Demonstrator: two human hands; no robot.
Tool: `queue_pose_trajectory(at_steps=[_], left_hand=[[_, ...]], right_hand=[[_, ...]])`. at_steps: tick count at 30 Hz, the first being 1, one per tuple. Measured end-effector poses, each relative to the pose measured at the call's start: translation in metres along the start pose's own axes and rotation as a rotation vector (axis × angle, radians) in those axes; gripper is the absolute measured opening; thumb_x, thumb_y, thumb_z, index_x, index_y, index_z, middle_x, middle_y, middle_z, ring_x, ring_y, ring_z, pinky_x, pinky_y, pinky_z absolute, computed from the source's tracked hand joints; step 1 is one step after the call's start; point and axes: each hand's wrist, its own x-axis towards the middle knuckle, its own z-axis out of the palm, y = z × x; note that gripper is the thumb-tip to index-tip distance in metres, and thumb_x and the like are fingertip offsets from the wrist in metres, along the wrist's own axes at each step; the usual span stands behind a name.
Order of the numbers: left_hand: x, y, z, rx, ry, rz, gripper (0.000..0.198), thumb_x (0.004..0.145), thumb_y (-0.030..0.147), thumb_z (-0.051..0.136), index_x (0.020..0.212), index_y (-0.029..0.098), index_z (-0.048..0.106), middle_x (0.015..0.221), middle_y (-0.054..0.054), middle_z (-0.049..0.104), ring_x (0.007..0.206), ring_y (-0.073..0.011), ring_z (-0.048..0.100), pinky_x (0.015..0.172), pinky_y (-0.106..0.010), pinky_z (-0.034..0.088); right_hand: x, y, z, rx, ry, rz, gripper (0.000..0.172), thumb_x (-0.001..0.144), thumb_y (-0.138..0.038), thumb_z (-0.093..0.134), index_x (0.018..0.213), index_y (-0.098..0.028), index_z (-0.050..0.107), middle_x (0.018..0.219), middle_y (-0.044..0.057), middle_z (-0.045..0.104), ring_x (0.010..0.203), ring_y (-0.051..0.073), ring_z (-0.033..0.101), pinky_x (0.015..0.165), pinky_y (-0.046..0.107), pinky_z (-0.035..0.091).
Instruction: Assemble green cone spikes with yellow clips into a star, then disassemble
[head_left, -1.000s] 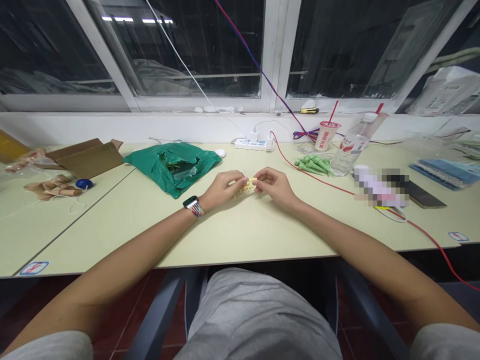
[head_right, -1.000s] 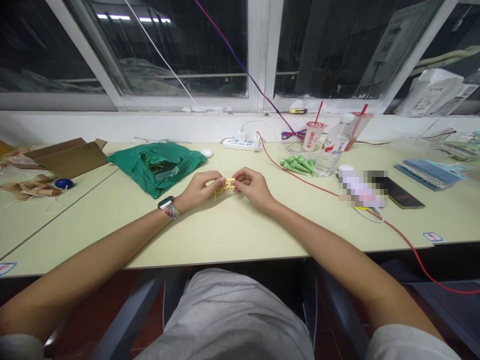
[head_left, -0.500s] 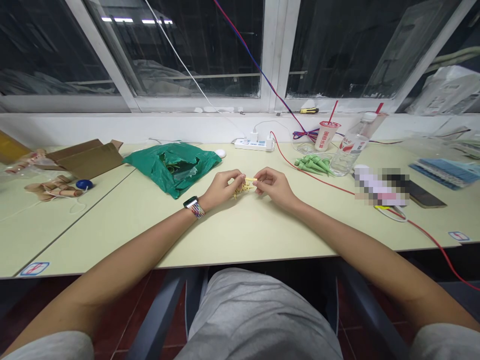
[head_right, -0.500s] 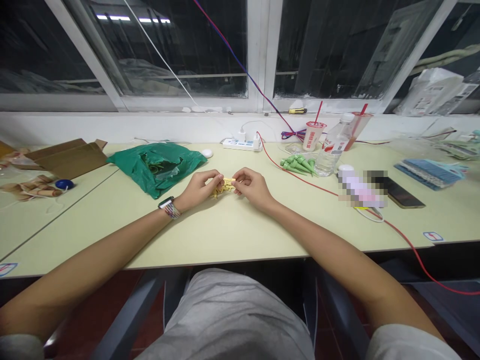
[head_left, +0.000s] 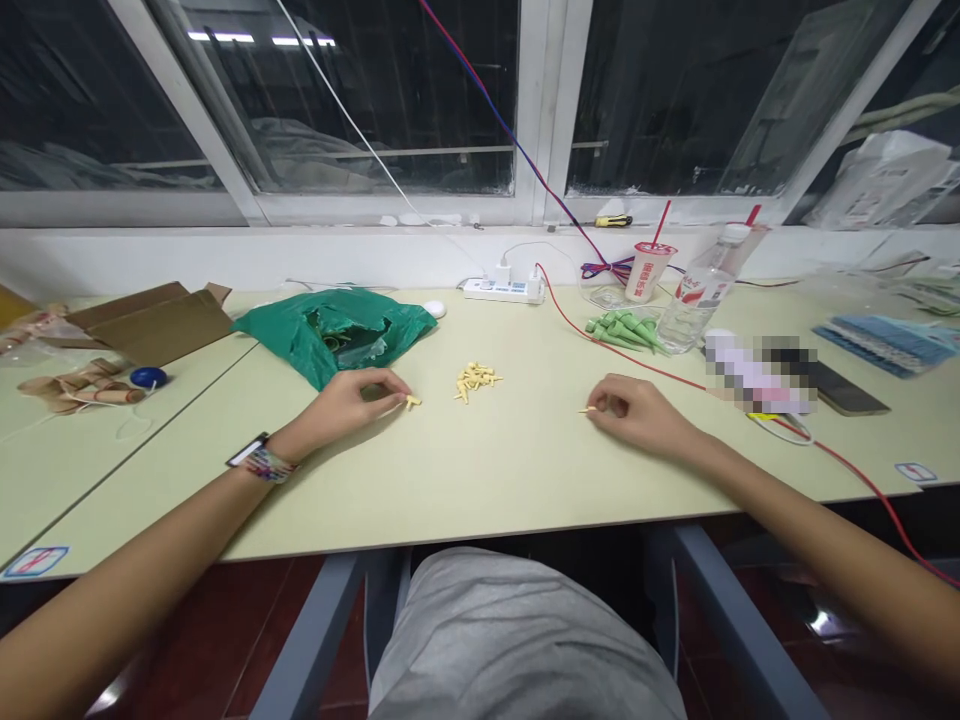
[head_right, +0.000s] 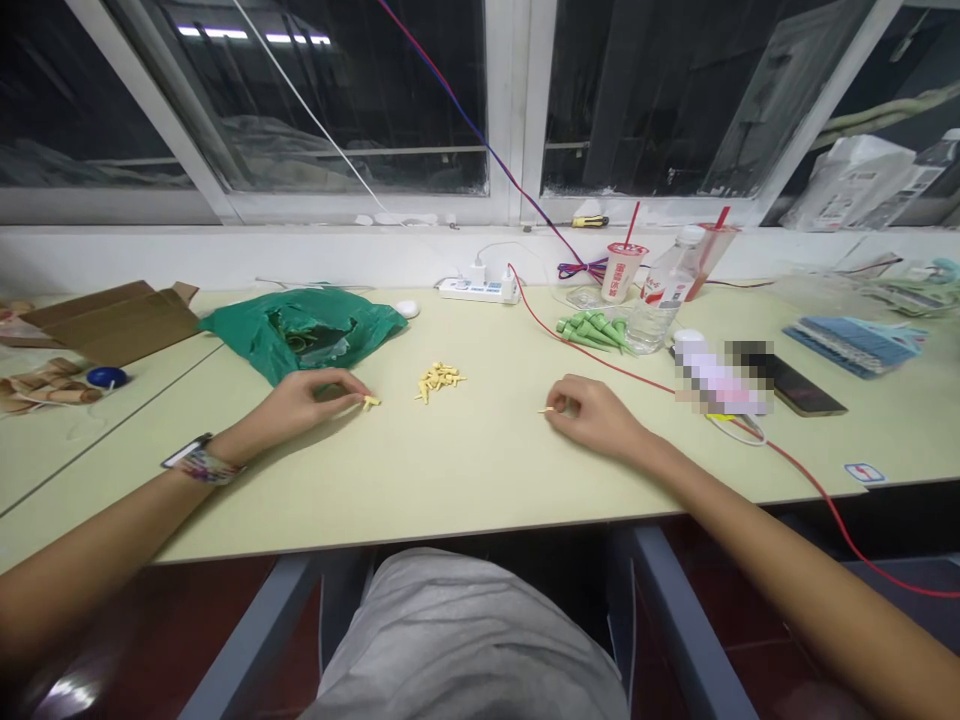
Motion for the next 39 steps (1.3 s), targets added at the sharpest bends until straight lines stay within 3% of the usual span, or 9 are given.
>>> queue_pose_trajectory(at_steps=[5, 9, 15, 27, 34, 39], left_hand=[[-0.014, -0.023, -0.020, 0.186, 0.014, 0.048, 0.033, 0.094, 0.056, 0.067, 0.091, 0.026, 0.079, 0.101, -0.005, 0.081, 0.098, -0.0271, 0.073, 0.091, -0.034, 0.054], [-0.014, -0.022, -0.024, 0.261, 0.011, 0.089, 0.031, 0.096, 0.052, 0.061, 0.097, 0.026, 0.077, 0.104, -0.006, 0.080, 0.102, -0.0282, 0.072, 0.095, -0.038, 0.053], [-0.012, -0.010, -0.018, 0.300, -0.021, 0.107, 0.037, 0.097, 0.056, 0.059, 0.105, 0.026, 0.079, 0.111, -0.007, 0.080, 0.108, -0.0298, 0.071, 0.099, -0.041, 0.051], [-0.016, -0.023, -0.022, 0.342, 0.015, 0.100, 0.034, 0.098, 0.053, 0.059, 0.098, 0.026, 0.080, 0.106, -0.006, 0.080, 0.105, -0.0292, 0.071, 0.099, -0.041, 0.051], [-0.008, -0.012, -0.019, 0.303, 0.041, 0.063, 0.035, 0.097, 0.056, 0.061, 0.100, 0.026, 0.078, 0.105, -0.006, 0.080, 0.099, -0.0276, 0.072, 0.091, -0.037, 0.053], [0.014, 0.026, 0.003, 0.271, -0.013, 0.094, 0.036, 0.097, 0.056, 0.062, 0.100, 0.024, 0.076, 0.101, -0.008, 0.080, 0.092, -0.0269, 0.073, 0.081, -0.036, 0.052]], right_hand=[[-0.029, 0.030, -0.032, -0.132, 0.086, 0.106, 0.012, 0.091, -0.033, 0.068, 0.088, -0.023, 0.073, 0.087, 0.003, 0.070, 0.066, 0.016, 0.056, 0.064, 0.032, 0.043], [-0.039, 0.044, -0.046, -0.197, 0.126, 0.152, 0.016, 0.090, -0.037, 0.068, 0.086, -0.023, 0.073, 0.085, 0.004, 0.070, 0.066, 0.018, 0.058, 0.063, 0.034, 0.044], [-0.043, 0.045, -0.051, -0.178, 0.126, 0.158, 0.023, 0.091, -0.043, 0.068, 0.099, -0.023, 0.077, 0.092, 0.006, 0.072, 0.065, 0.018, 0.059, 0.064, 0.035, 0.047], [-0.042, 0.049, -0.054, -0.212, 0.106, 0.193, 0.025, 0.093, -0.045, 0.065, 0.094, -0.024, 0.077, 0.097, 0.008, 0.073, 0.070, 0.019, 0.063, 0.068, 0.037, 0.051], [-0.036, 0.035, -0.054, -0.294, 0.164, 0.180, 0.027, 0.093, -0.045, 0.064, 0.099, -0.021, 0.076, 0.099, 0.010, 0.072, 0.065, 0.020, 0.063, 0.067, 0.039, 0.050], [-0.004, 0.006, -0.043, -0.283, 0.237, 0.101, 0.018, 0.093, -0.034, 0.061, 0.095, -0.022, 0.074, 0.095, 0.009, 0.073, 0.064, 0.020, 0.062, 0.068, 0.039, 0.048]])
